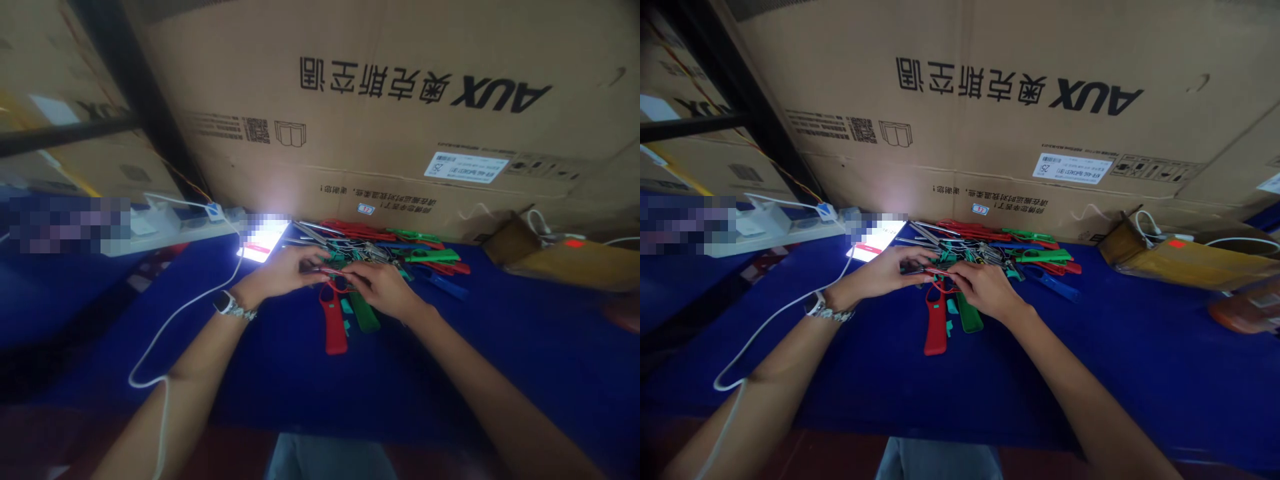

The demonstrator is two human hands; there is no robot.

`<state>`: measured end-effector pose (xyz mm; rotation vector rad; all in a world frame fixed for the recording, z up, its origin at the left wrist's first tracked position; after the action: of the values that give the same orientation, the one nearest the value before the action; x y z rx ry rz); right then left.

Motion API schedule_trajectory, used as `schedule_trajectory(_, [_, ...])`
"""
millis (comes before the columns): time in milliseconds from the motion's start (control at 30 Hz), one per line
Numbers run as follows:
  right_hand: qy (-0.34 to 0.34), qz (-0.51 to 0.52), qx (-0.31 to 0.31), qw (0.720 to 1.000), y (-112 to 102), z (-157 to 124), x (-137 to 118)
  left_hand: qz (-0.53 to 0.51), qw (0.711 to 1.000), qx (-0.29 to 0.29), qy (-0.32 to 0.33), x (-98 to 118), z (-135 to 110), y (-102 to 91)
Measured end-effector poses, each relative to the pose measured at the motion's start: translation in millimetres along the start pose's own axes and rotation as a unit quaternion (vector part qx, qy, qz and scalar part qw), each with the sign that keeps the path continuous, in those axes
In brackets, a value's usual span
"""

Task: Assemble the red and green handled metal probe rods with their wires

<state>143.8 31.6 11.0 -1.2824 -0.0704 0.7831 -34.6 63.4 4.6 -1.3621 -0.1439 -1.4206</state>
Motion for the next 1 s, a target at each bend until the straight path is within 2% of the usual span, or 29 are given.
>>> schedule_trajectory(200, [0.013, 0.019, 0.008, 1.000, -4.6, -4.2, 5.8, 0.005, 1.000, 0.021, -0.021, 2.6, -4.4, -15.4])
schedule_trajectory(467, [-0.002, -0.004, 0.010, 1.000, -5.6, -5.5, 5.0, 0.054, 0.997, 0.021, 0.043, 9.5, -2.3, -15.2])
schedule_trajectory(567, [-0.014, -0.015, 0.019, 1.000, -6.2, -6.5, 4.1, 0.035, 0.999, 0.013, 0.015, 5.4, -2.4, -12.9])
schedule_trajectory(800, [-0.052, -0.051, 0.044, 0.996, -9.2, -10.8, 0.1, -0.098, 0.992, -0.009, -0.073, -6.5, -3.7, -1.6])
schedule_trajectory(900, [-0.059, -0.054, 0.049, 0.996, -9.0, -10.7, -1.8, -0.097, 0.991, -0.009, -0.092, -11.8, -6.7, -3.9])
schedule_trajectory(1000, [-0.056, -0.053, 0.053, 0.996, -9.8, -10.0, -2.2, -0.041, 0.995, -0.012, -0.091, -13.6, -9.1, -8.7])
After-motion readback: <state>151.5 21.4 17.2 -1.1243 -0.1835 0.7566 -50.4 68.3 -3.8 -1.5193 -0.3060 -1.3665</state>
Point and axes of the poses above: each hand's wrist, its own z-axis towards the middle knuckle, its own y-axis out of the palm, x = y × z, the point moved 6 cm from there along z, towards the middle knuckle, and after that the axes turned 10 degrees about y, right-handed, at the moved point
